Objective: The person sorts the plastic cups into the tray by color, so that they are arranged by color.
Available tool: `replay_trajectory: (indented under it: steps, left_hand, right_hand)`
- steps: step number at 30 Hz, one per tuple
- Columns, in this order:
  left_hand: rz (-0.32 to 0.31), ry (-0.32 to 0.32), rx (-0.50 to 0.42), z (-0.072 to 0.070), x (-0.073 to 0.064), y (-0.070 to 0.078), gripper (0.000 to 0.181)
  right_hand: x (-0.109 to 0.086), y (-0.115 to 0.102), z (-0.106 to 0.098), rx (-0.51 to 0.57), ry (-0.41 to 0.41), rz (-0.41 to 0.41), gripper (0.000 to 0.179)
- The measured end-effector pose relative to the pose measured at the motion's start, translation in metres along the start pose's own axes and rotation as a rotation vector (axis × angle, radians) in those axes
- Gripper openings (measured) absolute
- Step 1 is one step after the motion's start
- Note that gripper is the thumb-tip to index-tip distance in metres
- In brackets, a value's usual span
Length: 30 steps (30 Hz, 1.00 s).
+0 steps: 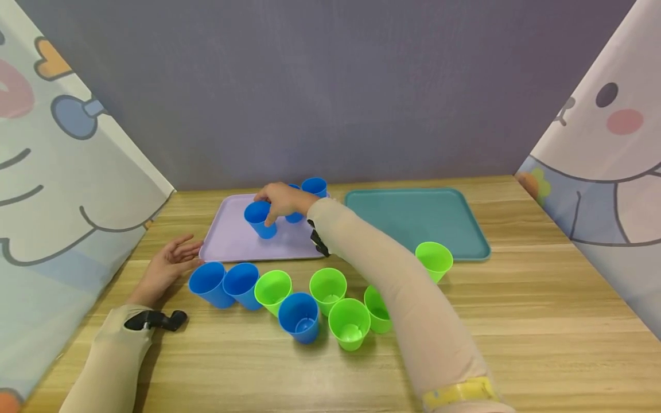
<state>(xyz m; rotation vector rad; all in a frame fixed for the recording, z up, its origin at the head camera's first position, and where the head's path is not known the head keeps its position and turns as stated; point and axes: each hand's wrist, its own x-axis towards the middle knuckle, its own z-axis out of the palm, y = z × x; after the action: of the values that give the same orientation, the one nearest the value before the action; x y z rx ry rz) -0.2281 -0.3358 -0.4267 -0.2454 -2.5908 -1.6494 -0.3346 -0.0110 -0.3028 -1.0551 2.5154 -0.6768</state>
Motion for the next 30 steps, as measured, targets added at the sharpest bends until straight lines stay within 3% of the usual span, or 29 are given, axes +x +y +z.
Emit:
replay_trajectory:
  steps: [20, 30]
  left_hand:
    - [-0.014, -0.002, 0.009, 0.001, -0.0001, 0.0036, 0.075]
    - [-0.008, 0.007, 0.013, 0.0008, 0.0014, -0.0002, 0.075]
  right_hand:
    - [-0.0002, 0.0035, -0.0023, 0.012, 0.004, 0.028, 0.071]
    - [-0.0052, 0.006, -0.0074, 0.072, 0.055, 0.046, 0.07]
